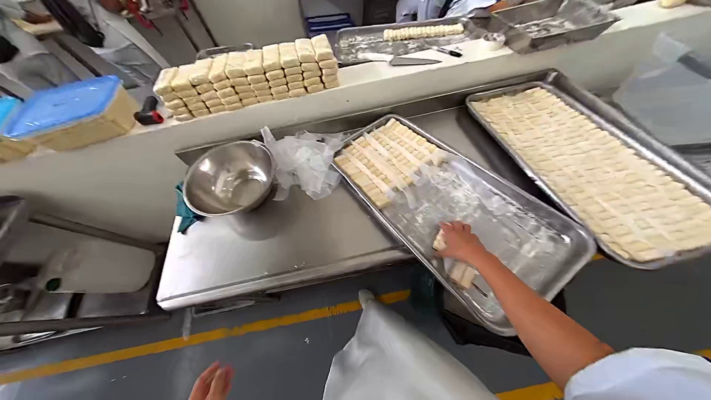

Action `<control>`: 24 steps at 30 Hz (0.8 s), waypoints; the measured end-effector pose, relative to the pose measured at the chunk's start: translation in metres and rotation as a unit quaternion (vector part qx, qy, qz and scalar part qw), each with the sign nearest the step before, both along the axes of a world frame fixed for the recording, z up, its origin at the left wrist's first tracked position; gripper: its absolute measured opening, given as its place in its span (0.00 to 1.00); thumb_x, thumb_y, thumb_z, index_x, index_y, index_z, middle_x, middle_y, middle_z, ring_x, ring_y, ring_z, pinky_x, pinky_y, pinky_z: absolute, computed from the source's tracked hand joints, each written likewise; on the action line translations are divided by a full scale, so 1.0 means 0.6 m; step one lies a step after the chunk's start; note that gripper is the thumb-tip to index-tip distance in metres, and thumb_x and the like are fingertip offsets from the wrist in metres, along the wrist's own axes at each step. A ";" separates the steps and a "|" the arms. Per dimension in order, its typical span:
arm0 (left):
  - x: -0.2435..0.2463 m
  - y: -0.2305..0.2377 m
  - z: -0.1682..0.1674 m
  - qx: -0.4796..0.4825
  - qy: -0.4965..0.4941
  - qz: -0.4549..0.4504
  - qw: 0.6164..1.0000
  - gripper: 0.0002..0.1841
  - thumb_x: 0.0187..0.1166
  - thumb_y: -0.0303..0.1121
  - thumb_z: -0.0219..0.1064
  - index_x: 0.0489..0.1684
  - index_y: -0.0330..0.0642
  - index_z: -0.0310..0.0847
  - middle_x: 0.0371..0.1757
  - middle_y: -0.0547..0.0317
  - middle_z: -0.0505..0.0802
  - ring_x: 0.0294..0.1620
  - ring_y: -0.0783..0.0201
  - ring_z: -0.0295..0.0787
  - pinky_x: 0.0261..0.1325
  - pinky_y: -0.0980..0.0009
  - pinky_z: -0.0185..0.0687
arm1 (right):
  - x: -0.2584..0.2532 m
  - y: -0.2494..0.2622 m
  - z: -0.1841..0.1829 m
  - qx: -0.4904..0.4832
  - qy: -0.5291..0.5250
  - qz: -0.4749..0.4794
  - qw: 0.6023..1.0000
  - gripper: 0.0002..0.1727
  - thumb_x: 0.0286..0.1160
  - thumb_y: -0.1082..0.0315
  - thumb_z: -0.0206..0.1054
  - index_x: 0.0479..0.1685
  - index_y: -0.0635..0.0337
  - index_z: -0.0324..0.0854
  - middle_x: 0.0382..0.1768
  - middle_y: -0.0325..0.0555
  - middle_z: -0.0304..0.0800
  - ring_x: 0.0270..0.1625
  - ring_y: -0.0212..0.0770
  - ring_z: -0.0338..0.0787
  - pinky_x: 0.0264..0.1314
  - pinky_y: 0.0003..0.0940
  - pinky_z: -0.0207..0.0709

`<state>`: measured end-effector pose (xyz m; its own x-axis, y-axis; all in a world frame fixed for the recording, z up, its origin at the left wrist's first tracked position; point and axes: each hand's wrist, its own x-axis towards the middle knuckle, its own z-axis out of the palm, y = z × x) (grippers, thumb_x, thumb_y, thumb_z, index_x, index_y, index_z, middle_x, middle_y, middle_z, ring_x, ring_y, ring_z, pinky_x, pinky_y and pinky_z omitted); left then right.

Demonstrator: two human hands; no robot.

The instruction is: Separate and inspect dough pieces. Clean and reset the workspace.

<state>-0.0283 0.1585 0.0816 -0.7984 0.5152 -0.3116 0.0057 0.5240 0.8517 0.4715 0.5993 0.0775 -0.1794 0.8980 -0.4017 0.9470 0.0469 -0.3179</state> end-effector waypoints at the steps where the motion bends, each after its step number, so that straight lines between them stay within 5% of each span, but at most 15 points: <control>1: -0.011 0.055 0.027 0.007 0.029 -0.020 0.999 0.21 0.88 0.30 0.57 0.72 0.21 0.70 0.50 0.41 0.90 0.43 0.65 0.90 0.50 0.65 0.88 | -0.001 -0.004 -0.002 -0.005 -0.004 -0.001 1.000 0.58 0.44 0.55 0.93 0.86 0.53 0.69 0.79 0.73 0.67 0.80 0.80 0.66 0.67 0.79 0.71; 5: -0.093 0.314 0.136 0.028 0.181 -0.153 0.971 0.21 0.87 0.33 0.60 0.69 0.22 0.76 0.61 0.32 0.89 0.61 0.48 0.89 0.67 0.52 0.83 | 0.027 0.042 0.011 -0.019 0.185 -0.163 0.969 0.44 0.59 0.62 0.87 0.80 0.65 0.73 0.71 0.79 0.75 0.72 0.76 0.76 0.70 0.73 0.71; 8: -0.130 0.471 0.196 -0.033 0.235 -0.242 0.941 0.22 0.86 0.31 0.64 0.75 0.27 0.74 0.73 0.30 0.82 0.76 0.38 0.79 0.77 0.40 0.73 | 0.032 0.042 0.043 -0.081 0.389 -0.302 0.866 0.27 0.84 0.62 0.63 0.81 0.58 0.67 0.63 0.61 0.80 0.57 0.52 0.83 0.56 0.52 0.78; 10: -0.153 0.566 0.200 -0.070 0.271 -0.291 0.915 0.28 0.82 0.33 0.70 0.80 0.32 0.71 0.78 0.30 0.77 0.80 0.33 0.72 0.78 0.34 0.67 | 0.027 0.049 0.064 -0.078 0.493 -0.348 0.794 0.24 0.86 0.51 0.51 0.75 0.49 0.70 0.54 0.44 0.84 0.47 0.38 0.88 0.47 0.38 0.84; 13: -0.183 0.660 0.159 -0.144 0.320 -0.365 0.862 0.32 0.77 0.34 0.74 0.82 0.36 0.71 0.77 0.29 0.78 0.79 0.30 0.72 0.77 0.29 0.65 | -0.005 0.048 0.118 -0.021 0.614 -0.395 0.683 0.24 0.83 0.43 0.45 0.68 0.44 0.70 0.53 0.38 0.87 0.48 0.37 0.91 0.45 0.37 0.88; 17: -0.152 0.692 0.133 -0.250 0.328 -0.452 0.791 0.20 0.85 0.30 0.59 0.75 0.41 0.81 0.66 0.36 0.88 0.67 0.33 0.85 0.67 0.30 0.76 | -0.073 0.039 0.201 0.055 0.644 -0.420 0.637 0.26 0.85 0.40 0.42 0.67 0.43 0.71 0.56 0.37 0.86 0.52 0.37 0.89 0.50 0.38 0.85; 24: -0.011 0.587 0.098 -0.118 0.211 -0.630 0.738 0.25 0.82 0.43 0.64 0.76 0.43 0.81 0.63 0.46 0.91 0.62 0.49 0.90 0.67 0.48 0.84 | -0.296 0.006 0.260 -0.009 0.687 -0.347 0.638 0.33 0.81 0.33 0.46 0.66 0.48 0.77 0.50 0.42 0.92 0.45 0.40 0.93 0.45 0.39 0.90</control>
<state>-0.0350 0.5105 0.1404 0.2156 0.9029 -0.3719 0.8538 0.0106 0.5205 0.2939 0.6029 0.2335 0.0649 0.9500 -0.3056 -0.4357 -0.2485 -0.8651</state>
